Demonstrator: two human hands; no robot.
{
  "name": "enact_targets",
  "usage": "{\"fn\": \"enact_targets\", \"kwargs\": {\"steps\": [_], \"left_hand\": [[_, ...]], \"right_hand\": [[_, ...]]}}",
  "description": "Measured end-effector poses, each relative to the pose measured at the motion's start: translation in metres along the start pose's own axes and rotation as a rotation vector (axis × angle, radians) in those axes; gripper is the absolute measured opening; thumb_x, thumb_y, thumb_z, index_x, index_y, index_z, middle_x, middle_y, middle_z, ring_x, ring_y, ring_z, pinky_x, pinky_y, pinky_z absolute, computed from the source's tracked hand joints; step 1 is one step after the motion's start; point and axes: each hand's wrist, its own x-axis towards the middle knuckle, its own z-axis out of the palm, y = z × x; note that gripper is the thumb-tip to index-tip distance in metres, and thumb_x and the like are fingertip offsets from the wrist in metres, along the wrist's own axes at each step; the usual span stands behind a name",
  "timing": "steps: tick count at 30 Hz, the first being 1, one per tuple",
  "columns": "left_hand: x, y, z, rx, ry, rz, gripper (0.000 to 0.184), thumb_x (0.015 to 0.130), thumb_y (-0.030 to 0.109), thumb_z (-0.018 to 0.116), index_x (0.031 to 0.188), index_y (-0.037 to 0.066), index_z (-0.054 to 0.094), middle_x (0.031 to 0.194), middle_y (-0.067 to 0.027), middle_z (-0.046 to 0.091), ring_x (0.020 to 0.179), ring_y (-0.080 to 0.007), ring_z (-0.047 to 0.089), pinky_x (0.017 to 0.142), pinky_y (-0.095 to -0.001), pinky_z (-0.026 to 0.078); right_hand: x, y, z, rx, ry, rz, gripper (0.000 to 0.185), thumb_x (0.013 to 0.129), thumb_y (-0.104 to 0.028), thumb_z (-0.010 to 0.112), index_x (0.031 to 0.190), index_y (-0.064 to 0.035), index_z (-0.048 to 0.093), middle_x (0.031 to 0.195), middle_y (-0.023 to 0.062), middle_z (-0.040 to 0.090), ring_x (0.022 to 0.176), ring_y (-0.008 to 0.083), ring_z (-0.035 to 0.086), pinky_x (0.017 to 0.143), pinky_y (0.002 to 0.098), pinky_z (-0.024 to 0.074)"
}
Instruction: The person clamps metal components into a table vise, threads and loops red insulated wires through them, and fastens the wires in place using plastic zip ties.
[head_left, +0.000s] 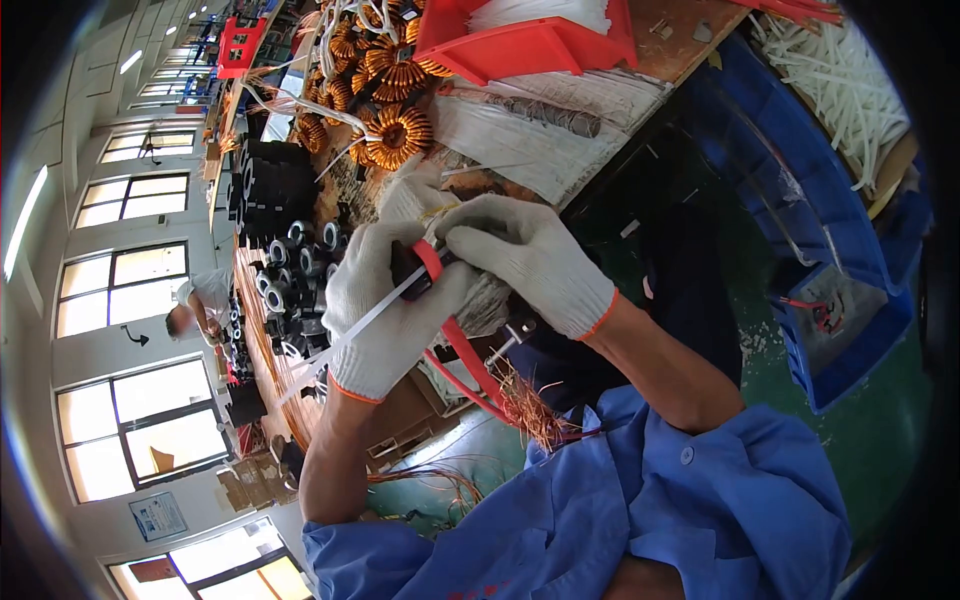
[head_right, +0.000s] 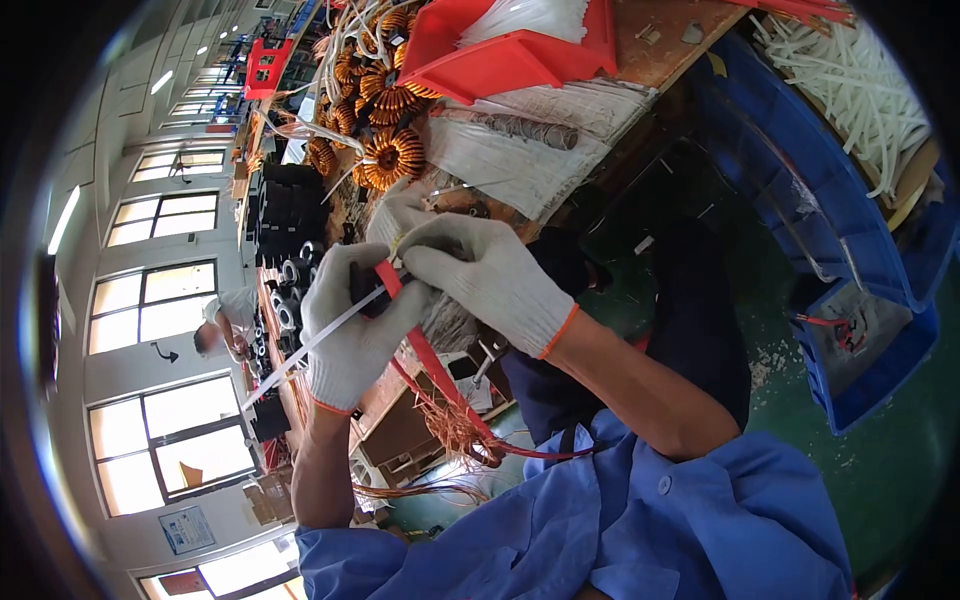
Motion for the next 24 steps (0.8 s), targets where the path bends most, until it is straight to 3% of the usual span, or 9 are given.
{"fn": "enact_targets", "kwargs": {"steps": [1,6,9,12,13,15,17,20,24], "left_hand": [[0.000,-0.002,0.004,0.010,0.026,-0.008,0.045,0.082,0.016,0.093,0.117,0.001,0.068,0.098,-0.0062,0.072,0.084,-0.0112,0.068,0.075,-0.0294,0.058],[0.001,0.001,0.008,-0.026,0.029,-0.120,0.031,0.087,0.010,0.085,0.111,0.000,0.070,0.085,-0.0042,0.070,0.079,-0.0068,0.065,0.070,-0.0267,0.055],[0.002,0.003,0.006,-0.045,0.014,-0.136,0.027,0.089,0.013,0.083,0.108,0.000,0.070,0.083,-0.0040,0.070,0.075,-0.0076,0.064,0.068,-0.0275,0.054],[0.002,0.003,0.007,-0.038,0.022,-0.127,0.025,0.092,0.016,0.081,0.106,-0.001,0.070,0.083,-0.0048,0.071,0.071,-0.0091,0.064,0.066,-0.0290,0.053],[0.003,0.004,0.006,-0.069,-0.002,-0.189,0.025,0.092,0.016,0.081,0.107,-0.001,0.070,0.084,-0.0055,0.072,0.072,-0.0089,0.064,0.066,-0.0291,0.053],[0.006,0.008,0.007,-0.119,-0.051,-0.293,0.028,0.092,0.017,0.080,0.110,-0.002,0.070,0.084,-0.0071,0.073,0.072,-0.0088,0.065,0.066,-0.0287,0.054],[-0.002,0.023,0.003,-0.126,-0.044,-0.309,0.031,0.092,0.016,0.079,0.114,-0.002,0.070,0.084,-0.0075,0.073,0.073,-0.0092,0.066,0.066,-0.0284,0.054],[0.009,0.011,-0.010,-0.167,-0.154,-0.389,0.068,0.090,0.021,0.085,0.148,-0.002,0.057,0.092,-0.0097,0.075,0.083,-0.0134,0.073,0.079,-0.0275,0.058],[0.000,0.014,-0.021,-0.165,-0.263,-0.209,0.107,0.076,0.024,0.100,0.162,0.000,0.042,0.093,-0.0080,0.077,0.092,-0.0183,0.078,0.090,-0.0320,0.062]], "right_hand": [[-0.005,0.000,-0.001,0.002,0.003,0.001,0.025,0.101,-0.011,0.076,0.121,0.0035,0.075,0.104,0.0049,0.076,0.092,0.0085,0.070,0.084,0.0272,0.0575],[-0.075,0.024,-0.011,-0.362,0.177,-0.605,0.032,0.108,-0.023,0.067,0.128,0.0005,0.073,0.121,0.0132,0.076,0.100,0.0182,0.072,0.089,0.0342,0.0581],[-0.111,0.033,0.009,-0.411,-0.454,-0.800,0.060,0.100,-0.057,0.069,0.126,-0.0032,0.073,0.113,0.0129,0.072,0.100,0.0361,0.069,0.093,0.0477,0.0555],[-0.129,0.028,0.023,-0.608,-0.586,-0.500,0.032,0.097,-0.035,0.079,0.107,-0.0051,0.075,0.096,0.0108,0.070,0.087,0.0342,0.068,0.078,0.0462,0.0539],[-0.139,0.039,0.021,-0.454,-0.378,-0.564,0.025,0.099,-0.030,0.076,0.097,-0.0050,0.073,0.086,0.0091,0.066,0.081,0.0322,0.066,0.073,0.0449,0.0527],[-0.168,0.033,-0.011,0.145,-0.272,-0.015,0.028,0.102,-0.013,0.067,0.076,-0.0054,0.061,0.067,0.0060,0.053,0.064,0.0255,0.057,0.062,0.0401,0.0478],[-0.168,0.028,-0.022,0.362,-0.161,-0.285,0.047,0.111,-0.021,0.051,0.064,-0.0126,0.047,0.058,0.0005,0.043,0.052,0.0197,0.042,0.055,0.0377,0.0400],[-0.151,-0.030,-0.021,0.436,-0.032,-0.160,0.062,0.118,-0.034,0.036,0.058,-0.0195,0.035,0.051,-0.0027,0.031,0.046,0.0182,0.033,0.051,0.0370,0.0364],[-0.070,-0.093,-0.043,0.692,-0.008,-0.081,0.062,0.121,-0.044,0.029,0.062,-0.0232,0.030,0.051,-0.0057,0.023,0.042,0.0157,0.026,0.049,0.0347,0.0319]]}}
